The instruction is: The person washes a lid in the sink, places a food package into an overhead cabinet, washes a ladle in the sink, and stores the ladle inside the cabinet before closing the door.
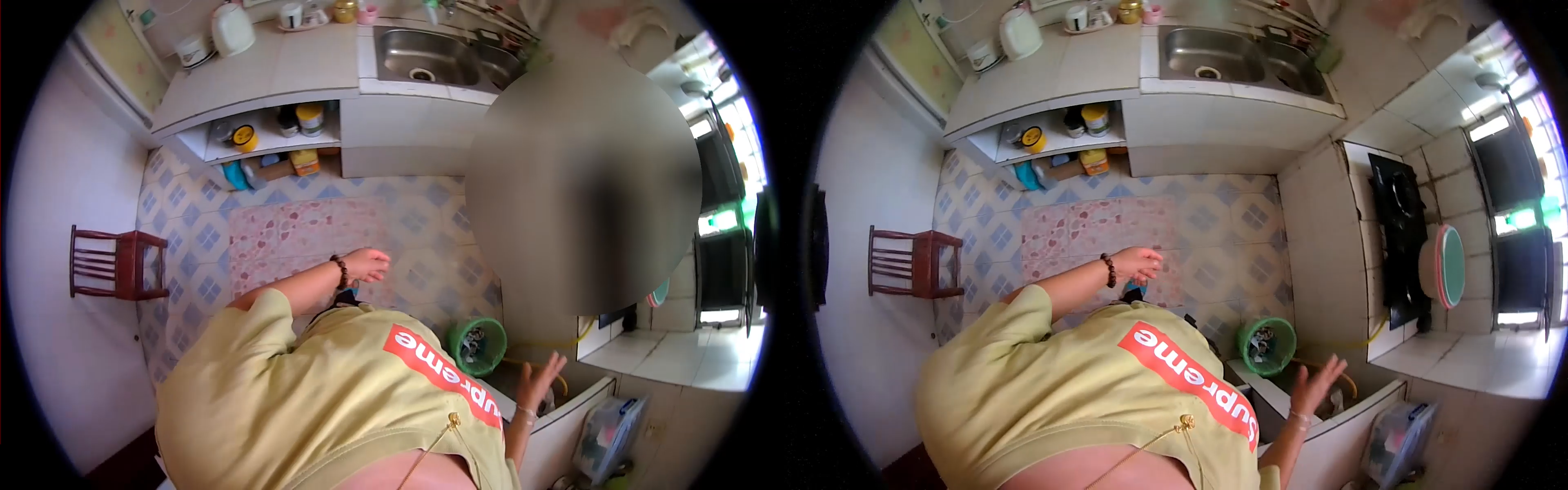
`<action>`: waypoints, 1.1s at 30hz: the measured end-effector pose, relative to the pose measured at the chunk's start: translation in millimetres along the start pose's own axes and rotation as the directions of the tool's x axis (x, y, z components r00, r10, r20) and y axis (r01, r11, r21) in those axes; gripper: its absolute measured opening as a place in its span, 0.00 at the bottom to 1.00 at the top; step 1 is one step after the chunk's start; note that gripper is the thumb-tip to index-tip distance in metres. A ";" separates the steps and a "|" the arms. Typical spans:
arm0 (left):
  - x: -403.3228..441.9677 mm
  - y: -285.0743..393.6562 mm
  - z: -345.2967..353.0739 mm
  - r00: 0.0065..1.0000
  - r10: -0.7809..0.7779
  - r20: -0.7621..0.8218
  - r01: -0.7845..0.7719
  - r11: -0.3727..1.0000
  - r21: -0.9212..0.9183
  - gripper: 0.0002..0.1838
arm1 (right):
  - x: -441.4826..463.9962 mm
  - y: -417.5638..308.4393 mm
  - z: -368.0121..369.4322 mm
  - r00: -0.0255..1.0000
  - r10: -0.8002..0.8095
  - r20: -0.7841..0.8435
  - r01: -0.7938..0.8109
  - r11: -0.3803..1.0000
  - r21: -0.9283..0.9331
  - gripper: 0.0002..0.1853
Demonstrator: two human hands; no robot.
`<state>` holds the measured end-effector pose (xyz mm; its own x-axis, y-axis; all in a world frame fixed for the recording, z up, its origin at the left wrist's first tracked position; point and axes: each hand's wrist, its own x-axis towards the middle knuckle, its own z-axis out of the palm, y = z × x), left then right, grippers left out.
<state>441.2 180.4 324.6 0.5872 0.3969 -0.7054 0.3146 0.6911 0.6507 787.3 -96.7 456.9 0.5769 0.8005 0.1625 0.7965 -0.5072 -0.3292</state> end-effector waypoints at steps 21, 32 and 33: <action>185.5 -69.8 -126.4 0.913 -0.403 0.063 0.406 0.913 -0.048 0.12 | -91.2 23.3 -118.8 0.808 0.409 -0.424 -0.471 0.881 -0.048 0.37; 350.7 -64.5 83.8 0.870 -0.459 0.180 0.394 0.866 0.307 0.23 | -405.1 62.7 -438.1 -0.280 0.236 -0.930 -0.705 0.607 0.366 0.28; 347.3 -71.3 114.0 0.869 -0.456 0.192 0.377 0.861 0.340 0.23 | -421.8 67.0 -451.2 -0.318 0.335 -0.887 -0.683 0.568 0.459 0.29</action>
<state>707.7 200.1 65.3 0.5101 -0.0867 -0.8557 0.7460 0.5398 0.3900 679.1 -612.4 786.0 0.2437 -0.7076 0.6633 -0.0242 -0.6881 -0.7252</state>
